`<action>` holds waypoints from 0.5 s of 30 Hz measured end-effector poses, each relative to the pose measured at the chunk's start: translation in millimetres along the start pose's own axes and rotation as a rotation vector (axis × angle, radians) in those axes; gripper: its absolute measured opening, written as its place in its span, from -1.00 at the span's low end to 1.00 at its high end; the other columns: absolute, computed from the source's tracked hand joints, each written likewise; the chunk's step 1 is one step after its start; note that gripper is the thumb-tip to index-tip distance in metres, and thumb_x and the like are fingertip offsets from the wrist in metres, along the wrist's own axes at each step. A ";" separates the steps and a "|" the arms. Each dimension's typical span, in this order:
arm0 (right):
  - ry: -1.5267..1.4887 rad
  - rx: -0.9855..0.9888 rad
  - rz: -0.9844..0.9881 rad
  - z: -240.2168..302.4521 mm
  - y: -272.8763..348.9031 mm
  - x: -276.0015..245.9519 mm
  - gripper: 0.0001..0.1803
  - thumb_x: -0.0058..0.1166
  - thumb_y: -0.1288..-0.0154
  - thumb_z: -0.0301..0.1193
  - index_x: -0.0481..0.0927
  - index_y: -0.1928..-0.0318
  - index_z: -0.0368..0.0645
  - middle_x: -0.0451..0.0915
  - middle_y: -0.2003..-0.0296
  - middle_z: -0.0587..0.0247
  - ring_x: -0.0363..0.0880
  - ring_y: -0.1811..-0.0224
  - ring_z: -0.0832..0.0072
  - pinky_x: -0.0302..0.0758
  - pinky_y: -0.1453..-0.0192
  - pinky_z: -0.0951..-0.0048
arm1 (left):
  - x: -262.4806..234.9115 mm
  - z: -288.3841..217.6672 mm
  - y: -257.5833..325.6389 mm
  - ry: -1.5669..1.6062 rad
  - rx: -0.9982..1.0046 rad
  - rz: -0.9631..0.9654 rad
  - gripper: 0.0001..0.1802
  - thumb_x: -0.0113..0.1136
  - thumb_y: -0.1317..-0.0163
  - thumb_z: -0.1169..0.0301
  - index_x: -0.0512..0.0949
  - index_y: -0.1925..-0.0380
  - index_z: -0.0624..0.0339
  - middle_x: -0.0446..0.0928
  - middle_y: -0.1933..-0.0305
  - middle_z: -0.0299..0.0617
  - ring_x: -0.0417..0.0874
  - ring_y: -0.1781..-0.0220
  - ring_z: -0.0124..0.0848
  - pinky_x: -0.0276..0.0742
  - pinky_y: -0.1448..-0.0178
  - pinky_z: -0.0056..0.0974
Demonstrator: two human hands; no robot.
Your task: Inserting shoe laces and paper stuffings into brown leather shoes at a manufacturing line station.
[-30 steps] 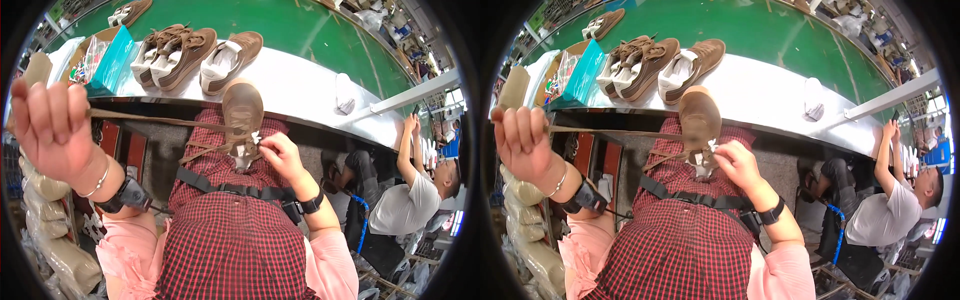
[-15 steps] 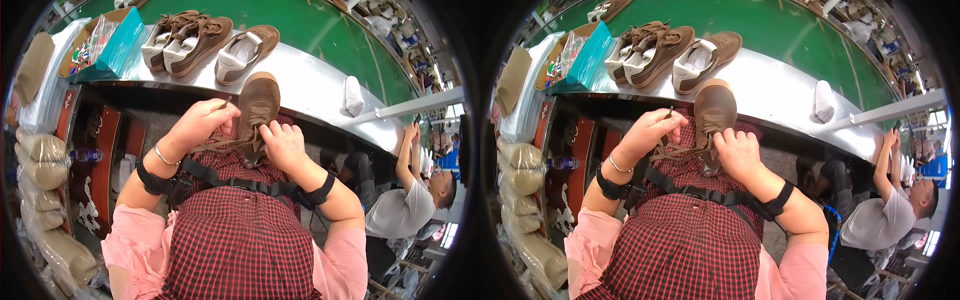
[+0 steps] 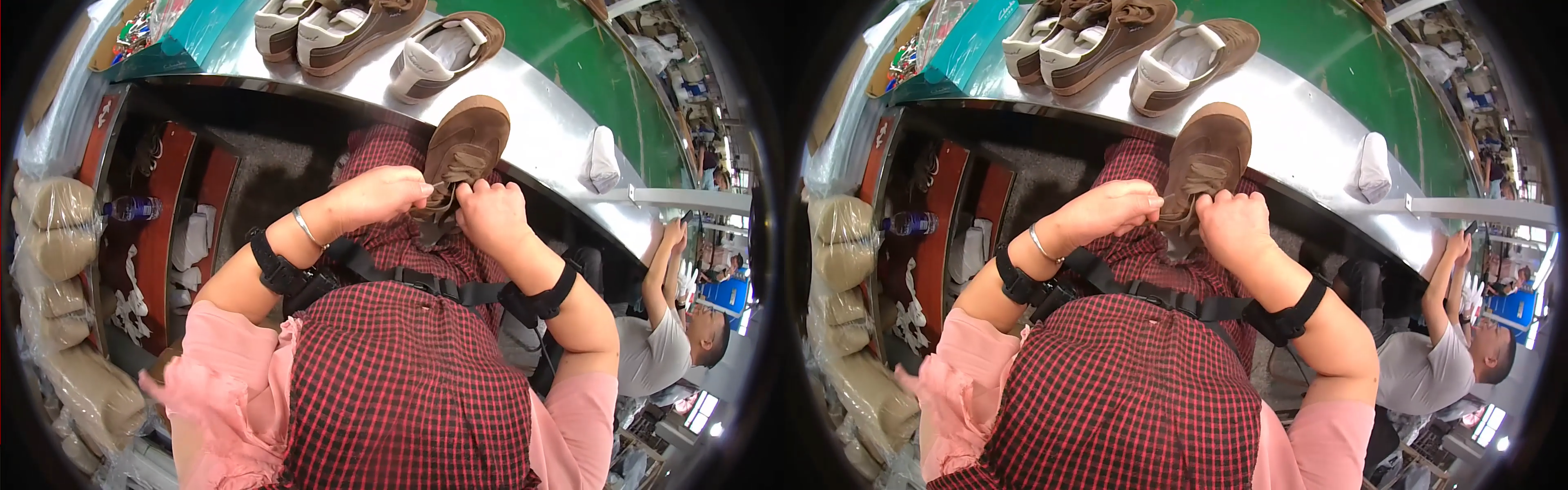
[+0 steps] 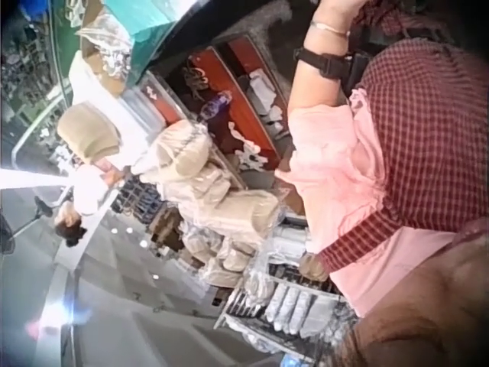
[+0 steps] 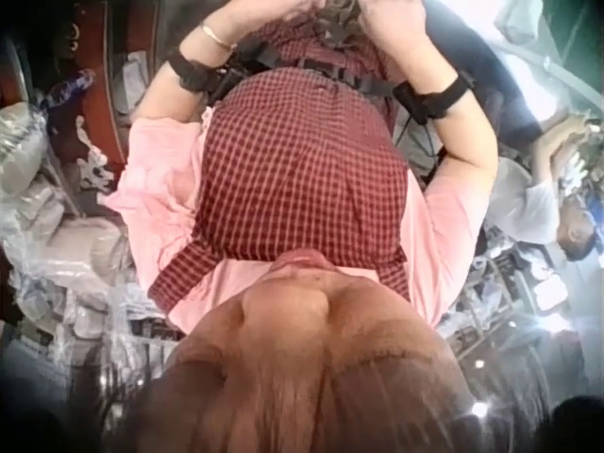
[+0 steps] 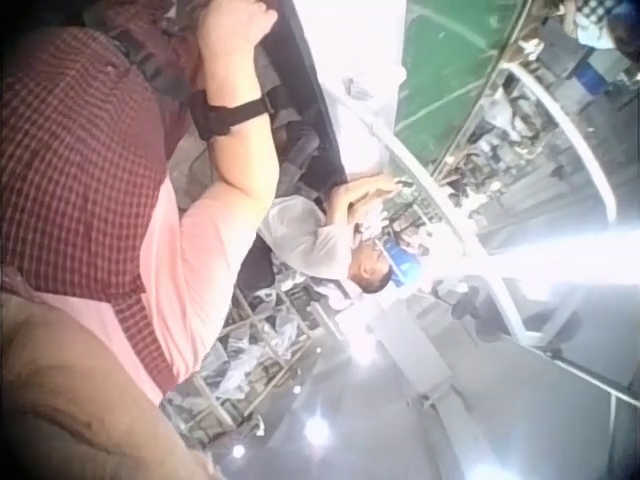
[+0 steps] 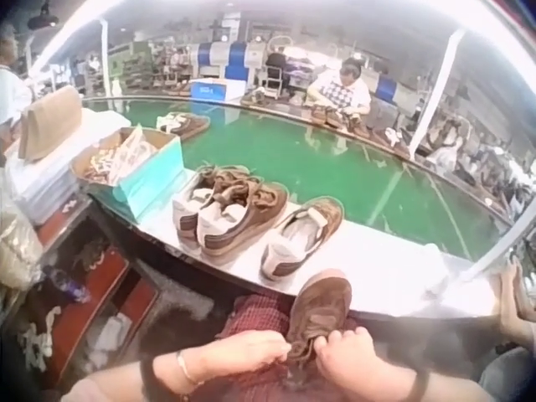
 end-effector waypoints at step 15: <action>-0.777 0.062 -0.307 -23.9 19.5 18.8 -0.81 0.13 -0.02 -0.45 0.51 0.28 -0.10 0.46 0.44 0.09 0.53 0.32 0.12 0.49 0.24 0.17 | 22.3 -35.4 -26.0 -0.700 0.445 -0.202 -0.83 0.14 -0.15 0.46 0.54 0.24 0.22 0.60 0.34 -0.09 0.64 0.30 -0.33 0.54 0.22 -0.30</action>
Point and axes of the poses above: each hand's wrist, its own y-axis away from the middle knuckle, its own x-axis out of the palm, z = x × y, the point moved 7 cm from there along -y, towards the middle knuckle
